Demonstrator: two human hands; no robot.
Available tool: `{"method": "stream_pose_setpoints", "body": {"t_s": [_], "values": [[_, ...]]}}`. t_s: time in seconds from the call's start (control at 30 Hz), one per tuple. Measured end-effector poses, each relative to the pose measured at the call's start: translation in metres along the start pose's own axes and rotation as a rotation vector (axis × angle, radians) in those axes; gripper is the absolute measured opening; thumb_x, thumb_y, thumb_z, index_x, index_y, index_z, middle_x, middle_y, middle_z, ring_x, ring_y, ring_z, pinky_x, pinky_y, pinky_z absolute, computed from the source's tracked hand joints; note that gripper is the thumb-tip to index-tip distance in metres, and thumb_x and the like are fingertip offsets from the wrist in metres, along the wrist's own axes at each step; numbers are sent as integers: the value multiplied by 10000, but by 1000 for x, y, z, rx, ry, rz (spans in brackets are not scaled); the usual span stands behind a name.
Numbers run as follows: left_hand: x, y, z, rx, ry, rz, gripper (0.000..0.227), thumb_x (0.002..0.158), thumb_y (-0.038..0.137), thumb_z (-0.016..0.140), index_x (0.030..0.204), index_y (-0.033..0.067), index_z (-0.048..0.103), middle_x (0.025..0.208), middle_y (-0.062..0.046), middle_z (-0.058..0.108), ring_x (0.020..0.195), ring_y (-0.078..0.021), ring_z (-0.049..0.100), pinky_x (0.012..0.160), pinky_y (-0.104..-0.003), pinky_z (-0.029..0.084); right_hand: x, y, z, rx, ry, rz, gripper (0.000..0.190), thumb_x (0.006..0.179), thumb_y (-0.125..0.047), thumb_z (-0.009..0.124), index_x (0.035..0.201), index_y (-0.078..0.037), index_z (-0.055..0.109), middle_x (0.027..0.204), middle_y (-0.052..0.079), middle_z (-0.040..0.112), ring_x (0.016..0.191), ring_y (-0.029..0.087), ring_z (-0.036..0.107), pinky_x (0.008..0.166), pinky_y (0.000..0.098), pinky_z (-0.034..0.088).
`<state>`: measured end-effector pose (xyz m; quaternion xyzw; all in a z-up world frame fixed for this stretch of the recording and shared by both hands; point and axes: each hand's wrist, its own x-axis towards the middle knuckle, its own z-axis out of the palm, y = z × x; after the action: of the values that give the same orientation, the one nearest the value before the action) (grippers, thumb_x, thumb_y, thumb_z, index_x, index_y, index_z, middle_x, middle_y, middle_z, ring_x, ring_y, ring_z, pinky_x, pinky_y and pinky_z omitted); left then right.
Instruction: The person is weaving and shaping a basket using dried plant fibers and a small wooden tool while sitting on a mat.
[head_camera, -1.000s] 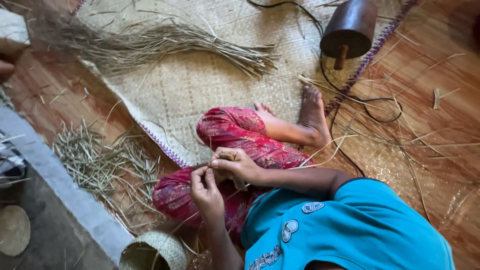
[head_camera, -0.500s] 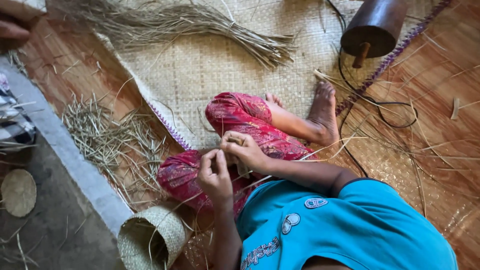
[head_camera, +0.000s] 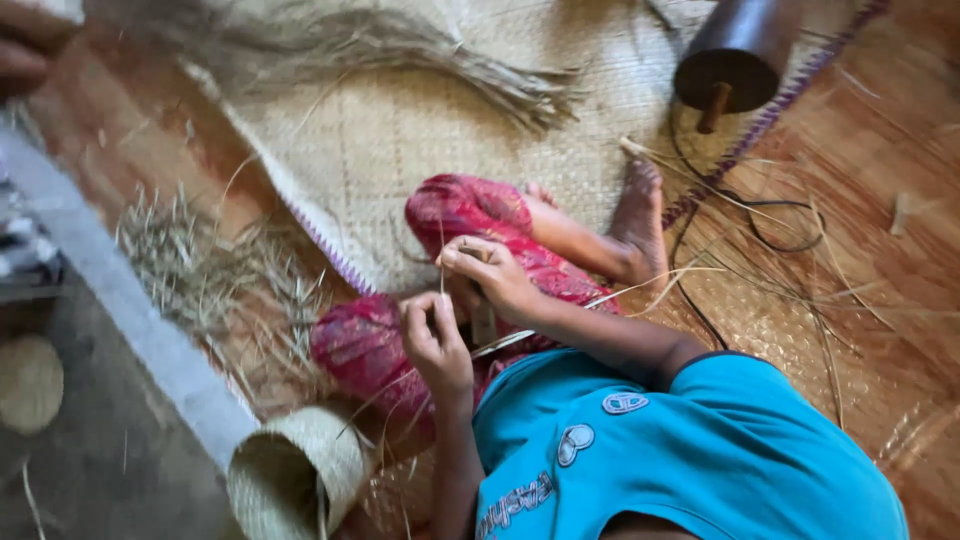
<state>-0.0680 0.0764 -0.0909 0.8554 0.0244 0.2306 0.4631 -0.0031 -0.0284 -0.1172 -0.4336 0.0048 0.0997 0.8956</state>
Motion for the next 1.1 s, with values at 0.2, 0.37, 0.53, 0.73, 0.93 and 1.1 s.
{"method": "stream_pose_setpoints", "body": {"t_s": [0.2,0.37,0.53,0.73,0.93,1.1], "values": [[9,5,1,-61,101,-21,95,992,113,634,907,81,661,796,-79,620,763,-254,649,781,-357,521,-16,5,-8,-166,-115,50,112,925,-95,703,1001,-20,736,724,56,625,573,96,582,488,237,474],[14,15,1,50,120,-64,67,969,162,681,917,126,703,785,-46,668,764,-231,703,746,-329,556,-9,23,-17,-88,-23,19,77,889,-81,708,888,-6,688,741,107,604,435,111,515,392,246,437],[25,6,6,8,-35,-102,102,965,186,677,885,135,713,763,-60,666,775,-277,717,747,-380,557,-3,27,-28,0,43,52,150,917,-72,680,1004,49,657,490,54,416,327,123,418,353,257,359],[28,-3,7,-208,-144,-262,168,990,220,648,880,111,714,755,-100,661,797,-273,700,792,-412,545,2,33,-40,145,9,138,169,915,-68,666,1016,62,628,498,51,423,353,85,346,393,248,351],[27,-5,20,-267,-161,-292,201,1006,224,611,864,130,718,706,-86,635,750,-217,667,774,-386,555,6,39,-54,221,74,166,180,880,-21,676,1020,80,624,625,101,519,377,80,374,389,277,367],[27,-7,17,-177,-164,-222,179,1007,234,615,879,146,705,734,-94,649,775,-280,692,771,-407,563,6,31,-46,212,103,204,155,872,-40,664,976,64,616,553,62,443,372,93,344,394,265,347]]}}
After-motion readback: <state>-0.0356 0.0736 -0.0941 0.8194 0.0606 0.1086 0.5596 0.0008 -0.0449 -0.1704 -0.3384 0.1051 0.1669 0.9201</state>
